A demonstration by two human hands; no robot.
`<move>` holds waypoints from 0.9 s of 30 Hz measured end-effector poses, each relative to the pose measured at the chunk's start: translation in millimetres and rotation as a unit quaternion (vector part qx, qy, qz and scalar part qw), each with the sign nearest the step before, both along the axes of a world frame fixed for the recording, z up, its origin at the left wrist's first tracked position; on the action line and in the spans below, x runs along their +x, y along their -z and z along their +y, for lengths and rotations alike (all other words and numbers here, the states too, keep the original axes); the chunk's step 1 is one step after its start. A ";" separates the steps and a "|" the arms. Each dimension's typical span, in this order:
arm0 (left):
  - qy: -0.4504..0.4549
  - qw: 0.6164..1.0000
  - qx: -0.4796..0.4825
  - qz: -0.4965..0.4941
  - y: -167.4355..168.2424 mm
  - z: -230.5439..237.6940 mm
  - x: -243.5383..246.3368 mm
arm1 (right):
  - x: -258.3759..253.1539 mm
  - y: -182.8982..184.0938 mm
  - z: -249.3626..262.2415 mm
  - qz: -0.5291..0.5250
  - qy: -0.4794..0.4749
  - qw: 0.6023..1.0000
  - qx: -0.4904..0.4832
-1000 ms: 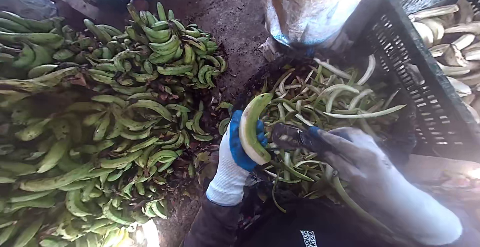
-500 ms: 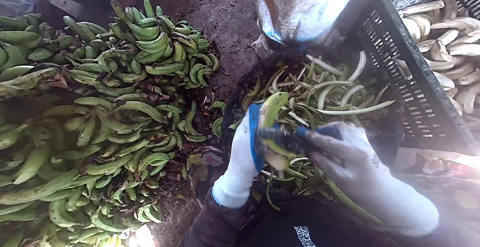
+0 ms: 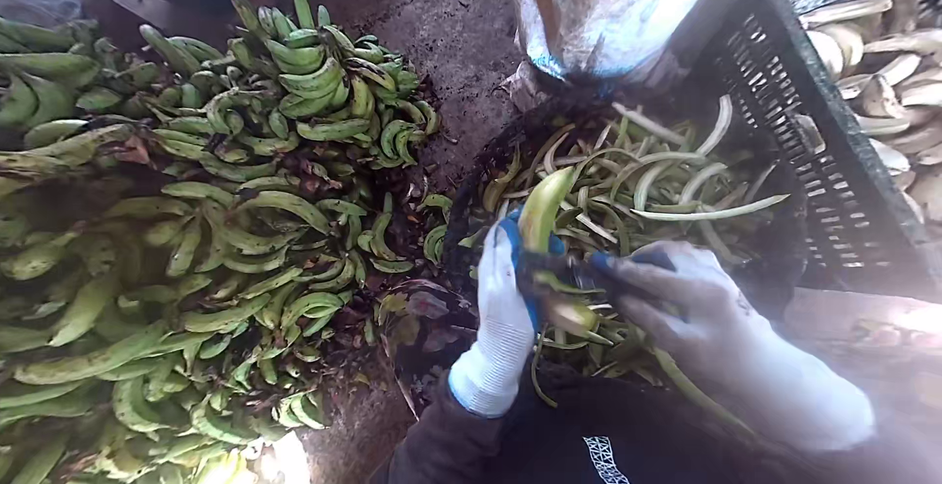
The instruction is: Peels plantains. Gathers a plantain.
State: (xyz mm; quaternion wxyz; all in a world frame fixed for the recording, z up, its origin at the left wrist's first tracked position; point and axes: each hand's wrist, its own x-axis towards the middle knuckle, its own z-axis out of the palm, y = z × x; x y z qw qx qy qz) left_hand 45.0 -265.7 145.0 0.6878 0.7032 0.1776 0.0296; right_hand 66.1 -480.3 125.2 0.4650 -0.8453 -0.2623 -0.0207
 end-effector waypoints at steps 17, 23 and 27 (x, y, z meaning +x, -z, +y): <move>0.384 0.832 -0.193 -0.350 -16.6 -60.1 168.6 | 32.9 26.7 -128.1 -0.017 0.273 0.939 -0.207; 0.525 0.753 0.367 -0.151 -7.8 -83.4 54.6 | 27.4 -59.6 -114.5 0.230 0.282 0.901 -0.238; 0.664 0.624 0.402 -0.089 65.1 -101.2 -7.5 | 17.6 -65.1 -98.5 0.222 0.254 0.914 -0.228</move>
